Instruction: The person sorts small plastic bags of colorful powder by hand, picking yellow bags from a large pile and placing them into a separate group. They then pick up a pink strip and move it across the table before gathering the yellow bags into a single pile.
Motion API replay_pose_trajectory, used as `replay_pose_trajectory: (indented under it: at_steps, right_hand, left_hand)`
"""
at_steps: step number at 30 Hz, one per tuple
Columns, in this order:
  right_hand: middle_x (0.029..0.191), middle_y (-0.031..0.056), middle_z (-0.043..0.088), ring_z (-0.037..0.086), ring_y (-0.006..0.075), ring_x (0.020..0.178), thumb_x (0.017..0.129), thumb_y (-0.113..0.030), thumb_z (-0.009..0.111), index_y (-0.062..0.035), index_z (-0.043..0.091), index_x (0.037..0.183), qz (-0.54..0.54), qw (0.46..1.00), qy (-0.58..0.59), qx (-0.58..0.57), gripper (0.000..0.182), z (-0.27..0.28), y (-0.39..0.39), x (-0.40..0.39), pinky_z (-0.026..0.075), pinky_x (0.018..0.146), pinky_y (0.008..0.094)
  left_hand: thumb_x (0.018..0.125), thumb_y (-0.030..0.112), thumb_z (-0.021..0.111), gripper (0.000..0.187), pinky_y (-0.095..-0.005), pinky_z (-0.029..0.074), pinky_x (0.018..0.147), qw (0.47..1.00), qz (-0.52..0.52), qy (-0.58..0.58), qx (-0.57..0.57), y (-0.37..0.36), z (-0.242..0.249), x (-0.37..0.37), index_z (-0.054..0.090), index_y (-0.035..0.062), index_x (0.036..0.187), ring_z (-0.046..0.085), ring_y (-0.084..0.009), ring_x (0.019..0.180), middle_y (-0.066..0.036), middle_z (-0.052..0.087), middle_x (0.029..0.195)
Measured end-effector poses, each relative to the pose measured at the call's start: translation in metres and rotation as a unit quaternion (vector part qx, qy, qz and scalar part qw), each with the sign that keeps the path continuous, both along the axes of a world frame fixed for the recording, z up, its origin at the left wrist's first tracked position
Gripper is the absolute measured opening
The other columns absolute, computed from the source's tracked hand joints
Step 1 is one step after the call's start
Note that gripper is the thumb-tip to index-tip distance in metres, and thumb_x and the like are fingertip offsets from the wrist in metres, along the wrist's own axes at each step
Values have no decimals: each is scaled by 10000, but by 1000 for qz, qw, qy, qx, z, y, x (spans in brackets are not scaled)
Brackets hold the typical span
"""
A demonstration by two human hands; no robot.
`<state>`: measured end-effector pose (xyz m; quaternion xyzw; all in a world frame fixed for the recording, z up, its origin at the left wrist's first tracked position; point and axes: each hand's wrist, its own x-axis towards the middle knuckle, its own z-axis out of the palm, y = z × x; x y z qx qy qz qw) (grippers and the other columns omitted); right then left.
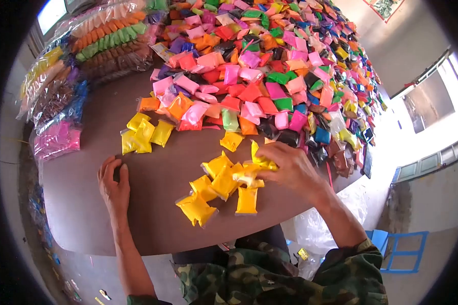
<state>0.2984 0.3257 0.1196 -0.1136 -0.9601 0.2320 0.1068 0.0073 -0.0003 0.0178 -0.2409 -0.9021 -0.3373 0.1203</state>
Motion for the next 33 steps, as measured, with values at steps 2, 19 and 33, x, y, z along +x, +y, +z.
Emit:
replay_pose_trajectory:
  at_steps: [2, 19, 33]
  right_hand:
    - [1096, 139, 689, 696, 343, 1008, 816, -268, 863, -58, 670, 1163, 9, 1000, 7, -17, 449, 2, -3, 5, 572, 851, 425]
    - [1210, 104, 676, 693, 141, 1009, 1046, -62, 603, -19, 462, 1505, -22, 890, 112, -441, 482, -4, -5, -49, 598, 847, 291]
    - [1244, 200, 689, 735, 246, 982, 1015, -149, 623, 8, 564, 1376, 52, 977, 207, -32, 398, -52, -64, -228, 605, 818, 369]
  left_hand:
    - [950, 146, 707, 195, -433, 471, 1076, 1000, -1, 11, -7, -1, 0, 0, 710, 26, 1104, 588, -330, 1250, -123, 666, 1325]
    - [877, 80, 754, 172, -468, 502, 1012, 997, -25, 74, 29, -1, 0, -1, 711, 20, 1031, 628, -375, 1147, -159, 698, 1224]
    - [875, 100, 749, 200, -460, 497, 1028, 998, -15, 41, 40, 0, 7, 1, 722, 12, 1053, 615, -370, 1169, -155, 694, 1241]
